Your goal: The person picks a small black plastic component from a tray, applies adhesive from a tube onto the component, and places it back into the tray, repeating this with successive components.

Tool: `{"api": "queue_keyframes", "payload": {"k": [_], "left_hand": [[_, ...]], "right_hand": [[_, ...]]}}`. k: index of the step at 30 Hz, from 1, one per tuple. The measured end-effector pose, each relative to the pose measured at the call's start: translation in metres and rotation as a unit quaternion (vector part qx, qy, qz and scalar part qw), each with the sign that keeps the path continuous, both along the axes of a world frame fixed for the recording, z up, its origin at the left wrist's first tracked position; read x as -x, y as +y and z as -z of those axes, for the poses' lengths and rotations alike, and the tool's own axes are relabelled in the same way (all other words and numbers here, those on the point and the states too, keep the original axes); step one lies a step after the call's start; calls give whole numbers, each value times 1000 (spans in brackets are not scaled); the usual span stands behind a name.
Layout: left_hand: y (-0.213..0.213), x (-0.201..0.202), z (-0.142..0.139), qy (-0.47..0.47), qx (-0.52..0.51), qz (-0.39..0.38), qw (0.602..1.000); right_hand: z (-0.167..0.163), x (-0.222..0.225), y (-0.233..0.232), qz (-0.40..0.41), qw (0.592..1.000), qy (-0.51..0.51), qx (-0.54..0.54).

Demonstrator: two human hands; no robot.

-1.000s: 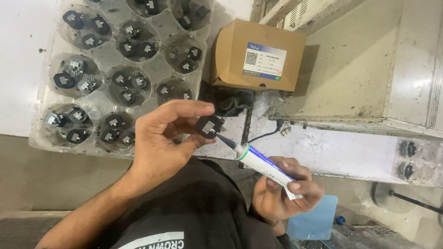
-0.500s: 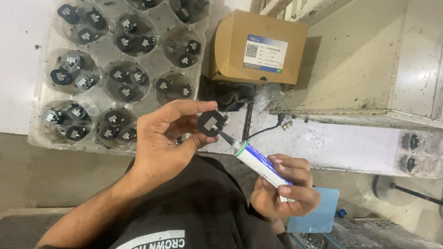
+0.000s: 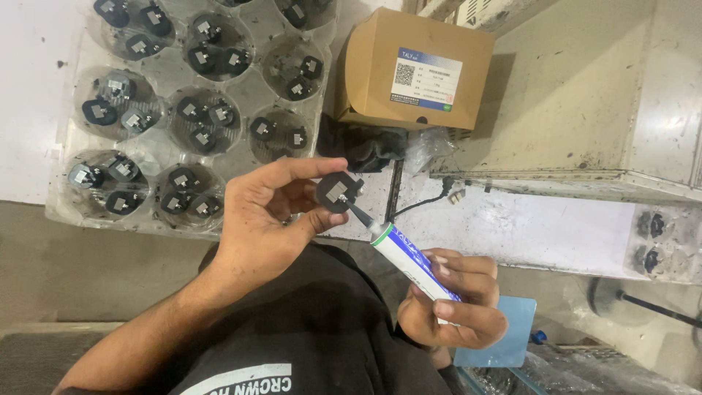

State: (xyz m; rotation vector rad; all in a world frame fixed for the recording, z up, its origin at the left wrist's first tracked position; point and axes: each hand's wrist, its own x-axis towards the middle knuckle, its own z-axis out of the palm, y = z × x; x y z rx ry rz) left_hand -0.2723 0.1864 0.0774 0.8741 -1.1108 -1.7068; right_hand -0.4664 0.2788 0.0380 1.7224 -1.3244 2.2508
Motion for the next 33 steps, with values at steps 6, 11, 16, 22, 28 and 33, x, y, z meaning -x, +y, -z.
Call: {"api": "queue_keyframes", "payload": {"k": [6, 11, 16, 22, 28, 33], "left_hand": [[1, 0, 1, 2, -8, -3, 1000], [4, 1, 7, 13, -17, -14, 1000], [12, 8, 16, 67, -61, -1, 996], [19, 13, 27, 137, -109, 54, 983], [22, 12, 34, 161, -106, 94, 977], [21, 13, 34, 150, -116, 93, 977]], "right_hand": [[1, 3, 1, -3, 1000, 8, 0], [0, 3, 3, -6, 1000, 11, -6], [-1, 1, 4, 25, 999, 8, -26], [-1, 2, 1, 83, 996, -12, 12], [0, 1, 2, 49, 999, -7, -6], [3, 2, 4, 47, 998, -15, -24]]}}
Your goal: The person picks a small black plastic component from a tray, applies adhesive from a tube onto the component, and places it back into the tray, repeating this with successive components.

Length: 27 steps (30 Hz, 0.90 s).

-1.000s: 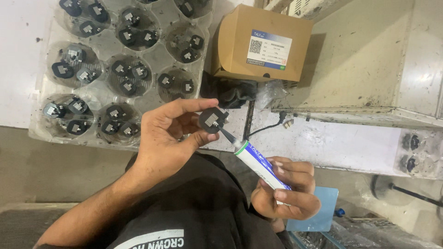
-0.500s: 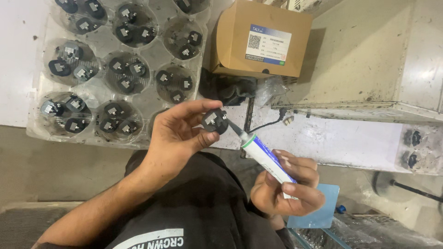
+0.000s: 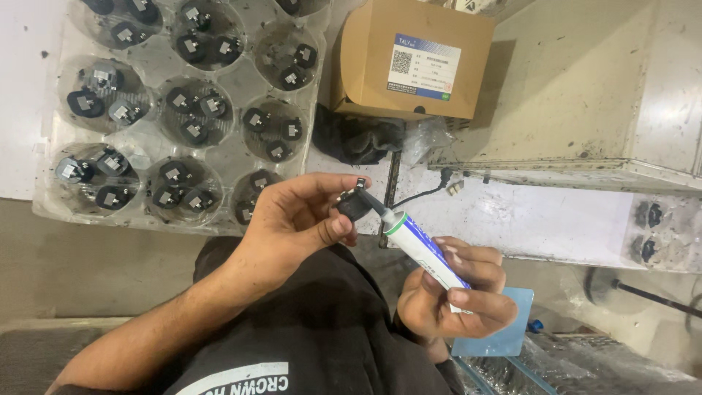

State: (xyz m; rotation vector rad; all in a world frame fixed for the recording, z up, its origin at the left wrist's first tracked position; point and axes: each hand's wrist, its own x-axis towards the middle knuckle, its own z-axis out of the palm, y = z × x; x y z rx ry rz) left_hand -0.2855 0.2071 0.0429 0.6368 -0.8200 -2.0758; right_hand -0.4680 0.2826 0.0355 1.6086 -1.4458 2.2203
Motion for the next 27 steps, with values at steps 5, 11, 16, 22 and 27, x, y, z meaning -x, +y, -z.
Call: {"api": "queue_keyframes", "payload": {"k": [5, 11, 16, 22, 27], "left_hand": [[-1, -1, 2, -3, -23, -1, 1000], [-3, -3, 5, 10, -59, 4, 998], [-6, -6, 4, 62, -68, 15, 996], [-24, -10, 27, -28, -40, -61, 997], [-135, -35, 84, -261, 218, -216, 915]], "right_hand": [[1, 2, 3, -11, 1000, 9, -26], [2, 3, 1, -21, 999, 17, -34], [1, 1, -3, -26, 999, 22, -28], [6, 6, -4, -1, 999, -19, -27], [9, 17, 3, 46, 998, -36, 6]]}}
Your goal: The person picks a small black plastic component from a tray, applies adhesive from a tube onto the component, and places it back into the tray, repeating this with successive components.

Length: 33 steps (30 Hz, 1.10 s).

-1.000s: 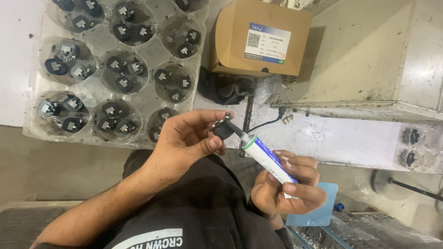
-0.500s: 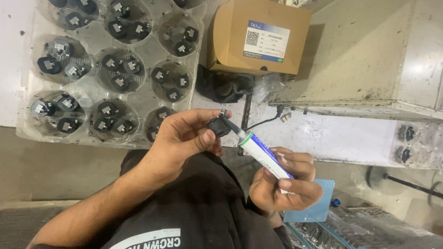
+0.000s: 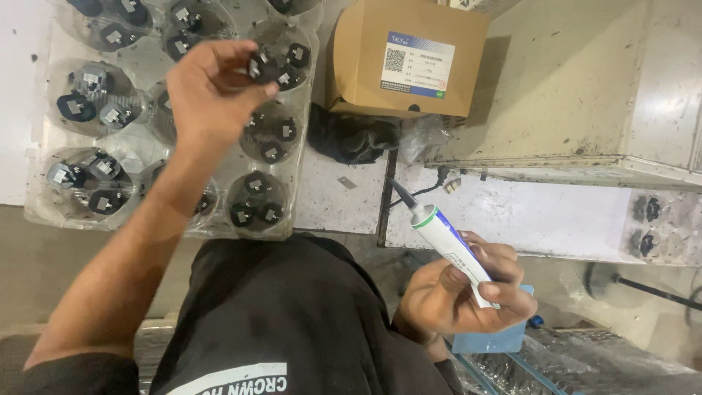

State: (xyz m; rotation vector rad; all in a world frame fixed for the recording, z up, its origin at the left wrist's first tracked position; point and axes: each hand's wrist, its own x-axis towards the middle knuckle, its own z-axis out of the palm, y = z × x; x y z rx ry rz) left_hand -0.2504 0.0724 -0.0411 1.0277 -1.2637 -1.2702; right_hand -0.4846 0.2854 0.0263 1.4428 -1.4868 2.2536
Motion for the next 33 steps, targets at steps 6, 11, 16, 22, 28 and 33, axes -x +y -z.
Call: {"api": "queue_keyframes", "payload": {"k": [6, 11, 16, 22, 28, 33], "left_hand": [[-68, -26, 53, -305, 129, 6, 944], [-89, -11, 72, -562, 280, -8, 778], [-97, 2, 71, -598, 256, 0, 759], [-97, 40, 62, -579, 208, 49, 787], [-119, 88, 70, -698, 127, 84, 700], [-128, 89, 64, -708, 109, 118, 688]], "right_hand": [[2, 3, 6, -21, 999, -31, -26], [5, 2, 9, -17, 998, -52, -31], [5, 6, 12, -22, 997, -67, -35], [12, 14, 11, -25, 997, -67, -30], [13, 13, 13, -19, 995, -97, -15], [15, 12, 14, -35, 993, -106, -26]]}}
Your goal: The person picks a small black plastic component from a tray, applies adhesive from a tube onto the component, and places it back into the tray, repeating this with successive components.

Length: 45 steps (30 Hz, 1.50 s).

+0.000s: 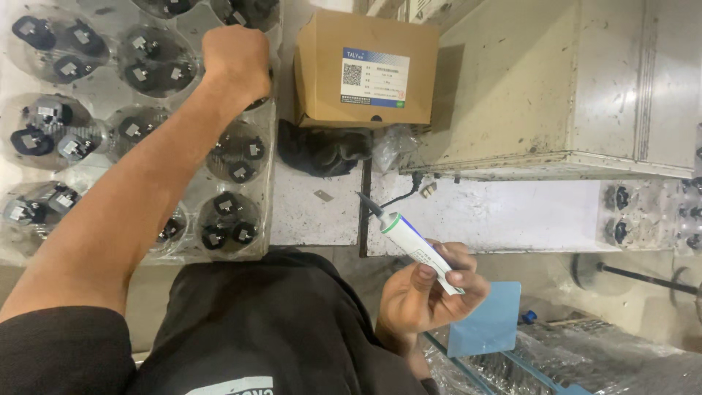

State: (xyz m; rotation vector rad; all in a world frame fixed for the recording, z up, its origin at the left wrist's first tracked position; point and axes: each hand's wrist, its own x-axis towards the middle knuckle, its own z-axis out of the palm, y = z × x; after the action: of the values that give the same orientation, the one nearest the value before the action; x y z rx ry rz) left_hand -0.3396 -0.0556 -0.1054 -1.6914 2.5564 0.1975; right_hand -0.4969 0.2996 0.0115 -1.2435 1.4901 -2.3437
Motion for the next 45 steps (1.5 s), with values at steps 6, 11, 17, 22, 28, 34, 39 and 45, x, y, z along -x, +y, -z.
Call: {"api": "queue_keyframes", "payload": {"k": [6, 11, 17, 22, 28, 34, 39, 45], "left_hand": [[18, -12, -34, 112, 32, 5, 993], [54, -49, -82, 474, 123, 31, 871], [136, -76, -138, 701, -256, -110, 657], [193, -73, -162, 768, -302, -134, 548], [215, -74, -171, 793, -329, -62, 509], [228, -79, -183, 752, -275, -58, 596], [227, -75, -190, 759, -253, -76, 594], [226, -72, -188, 750, -245, -72, 611]], "right_hand": [[7, 3, 0, -33, 999, -22, 15], [3, 2, -4, -58, 987, -150, 24], [-12, -5, -19, -153, 952, -264, 10], [-12, -19, -23, -205, 961, -187, 7], [-10, -25, -20, -134, 989, -13, 55], [-11, -30, -19, -63, 995, 63, 38], [-17, -26, -27, -71, 991, 95, 67], [-21, -29, -36, -50, 987, 136, 71]]}}
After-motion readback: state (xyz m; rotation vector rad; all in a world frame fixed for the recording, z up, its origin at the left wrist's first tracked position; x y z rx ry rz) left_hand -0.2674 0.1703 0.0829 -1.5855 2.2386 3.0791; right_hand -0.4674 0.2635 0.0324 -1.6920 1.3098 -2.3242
